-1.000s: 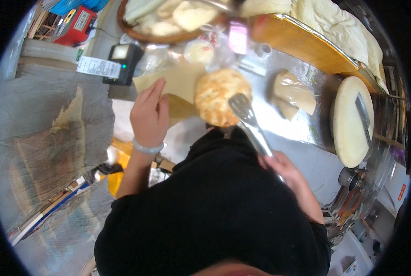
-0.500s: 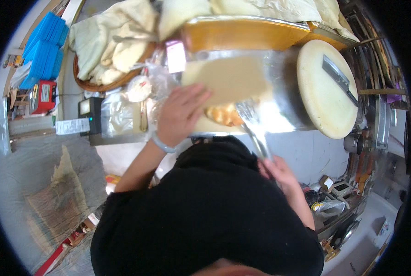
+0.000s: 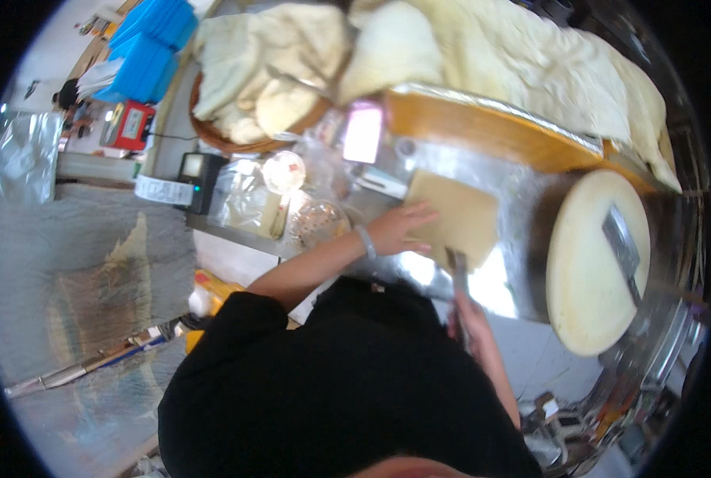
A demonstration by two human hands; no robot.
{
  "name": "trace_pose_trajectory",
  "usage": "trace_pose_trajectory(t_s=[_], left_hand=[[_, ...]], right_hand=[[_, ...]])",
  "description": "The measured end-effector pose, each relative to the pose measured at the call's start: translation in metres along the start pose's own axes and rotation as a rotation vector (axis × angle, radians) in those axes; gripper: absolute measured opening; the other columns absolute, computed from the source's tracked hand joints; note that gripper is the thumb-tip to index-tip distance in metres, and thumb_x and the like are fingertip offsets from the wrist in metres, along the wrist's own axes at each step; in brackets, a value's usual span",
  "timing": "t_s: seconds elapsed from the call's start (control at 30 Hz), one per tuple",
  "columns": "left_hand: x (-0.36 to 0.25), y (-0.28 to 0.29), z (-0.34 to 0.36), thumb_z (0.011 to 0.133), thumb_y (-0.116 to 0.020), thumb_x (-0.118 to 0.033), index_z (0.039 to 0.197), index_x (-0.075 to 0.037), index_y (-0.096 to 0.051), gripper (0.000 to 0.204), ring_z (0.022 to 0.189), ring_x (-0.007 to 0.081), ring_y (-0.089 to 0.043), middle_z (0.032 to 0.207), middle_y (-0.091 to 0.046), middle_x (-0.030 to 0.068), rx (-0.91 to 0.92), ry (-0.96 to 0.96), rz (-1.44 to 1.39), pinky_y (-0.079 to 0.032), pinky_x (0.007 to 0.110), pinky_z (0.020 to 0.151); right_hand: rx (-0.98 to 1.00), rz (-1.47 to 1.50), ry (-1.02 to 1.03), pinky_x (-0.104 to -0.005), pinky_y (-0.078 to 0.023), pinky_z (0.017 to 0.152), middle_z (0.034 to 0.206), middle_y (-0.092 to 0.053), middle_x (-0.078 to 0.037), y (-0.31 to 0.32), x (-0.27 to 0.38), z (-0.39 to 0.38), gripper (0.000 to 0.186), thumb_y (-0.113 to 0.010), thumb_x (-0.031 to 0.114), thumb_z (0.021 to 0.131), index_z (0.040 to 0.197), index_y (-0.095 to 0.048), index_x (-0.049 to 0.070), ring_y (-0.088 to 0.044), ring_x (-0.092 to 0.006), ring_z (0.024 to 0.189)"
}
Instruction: The person scoops a yellow substance from a container into a plastic bag, then retrieves a flatbread from an oven and places it on a counter. They add chopped green vegetables and other fillings into the flatbread, fold it, and place it into a plastic bag.
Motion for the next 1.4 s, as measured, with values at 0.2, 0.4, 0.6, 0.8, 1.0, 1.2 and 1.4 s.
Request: trace_pose_trajectory(t_s=[0.2,0.4,0.6,0.8,1.0,1.2,1.4], left_hand=[[0.088,0.235,-0.116,0.079,-0.056,-0.009,0.095,0.001,-0.06,0.019,0.076,0.0179,-0.06,0.086,-0.062,0.0102,-1.003,0.371,-0.065,-0.048,0.029,0.07],[0.261,0.386,-0.173,0.072,-0.063,-0.027,0.112,0.004,-0.046,0.054,0.096,0.0332,-0.05,0.104,-0.053,0.0177,-0.798,0.842,0.961,-0.04,0.038,0.085],[0.346,0.422,-0.147,0.076,-0.058,-0.03,0.121,-0.002,-0.043,0.055,0.11,0.0278,-0.045,0.118,-0.048,0.0169,-0.936,0.826,0.196,-0.036,0.037,0.091],[0.254,0.368,-0.027,0.078,-0.056,-0.023,0.117,-0.015,-0.049,0.041,0.114,0.0242,-0.044,0.13,-0.037,0.0167,-0.85,0.163,0.331,-0.035,0.041,0.093],[0.237,0.317,0.032,0.074,-0.054,-0.027,0.112,-0.019,-0.05,0.039,0.13,0.0247,-0.018,0.139,-0.02,0.0187,-0.666,-0.135,0.323,-0.014,0.059,0.098],[0.22,0.304,0.017,0.072,-0.057,-0.017,0.098,-0.017,-0.05,0.027,0.13,0.0284,-0.017,0.137,-0.022,0.0206,-0.52,-0.042,0.401,-0.012,0.061,0.098],[0.236,0.305,0.01,0.068,-0.062,-0.014,0.092,-0.016,-0.053,0.026,0.128,0.0285,-0.022,0.135,-0.027,0.0189,-0.639,-0.011,0.365,-0.01,0.059,0.099]], right_hand=[[-0.275,-0.053,0.143,-0.0236,-0.035,0.033,0.051,-0.045,-0.003,0.062,-0.037,-0.064,0.025,-0.051,0.028,0.086,0.089,-0.047,0.003,-0.045,-0.013,0.036],[-0.248,0.043,0.66,-0.0226,-0.042,0.039,0.056,-0.046,-0.003,-0.021,0.048,-0.077,0.021,-0.056,0.012,0.08,0.092,-0.043,0.001,-0.048,-0.0113,0.042],[-0.272,-0.348,0.585,-0.0204,-0.04,0.044,0.063,-0.051,-0.001,-0.147,0.171,-0.071,0.02,-0.063,0.003,0.072,0.087,-0.05,0.001,-0.049,-0.0073,0.051],[-0.29,-1.144,1.044,-0.029,-0.04,0.049,0.058,-0.049,-0.006,-0.274,0.326,-0.045,0.034,-0.062,0.037,0.076,0.085,-0.052,0.006,-0.051,-0.0173,0.053],[-0.319,-1.744,1.064,-0.0386,-0.047,0.065,0.082,-0.062,-0.014,-0.446,0.433,0.019,0.039,-0.057,0.041,0.076,0.098,-0.056,0.01,-0.061,-0.0294,0.076],[-0.295,-1.853,0.885,-0.0354,-0.048,0.071,0.089,-0.063,-0.013,-0.527,0.414,0.094,0.024,-0.057,0.022,0.073,0.09,-0.06,0.005,-0.061,-0.0279,0.084],[-0.279,-1.721,0.974,-0.0399,-0.047,0.07,0.088,-0.061,-0.018,-0.556,0.401,0.148,0.034,-0.061,0.026,0.074,0.096,-0.052,0.001,-0.06,-0.033,0.082]])
Point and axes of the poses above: each hand's wrist, its own z-axis towards the middle knuckle, its own y-axis out of the back of the hand, x = y × z, the point moved 8 cm from there along z, towards the middle knuckle
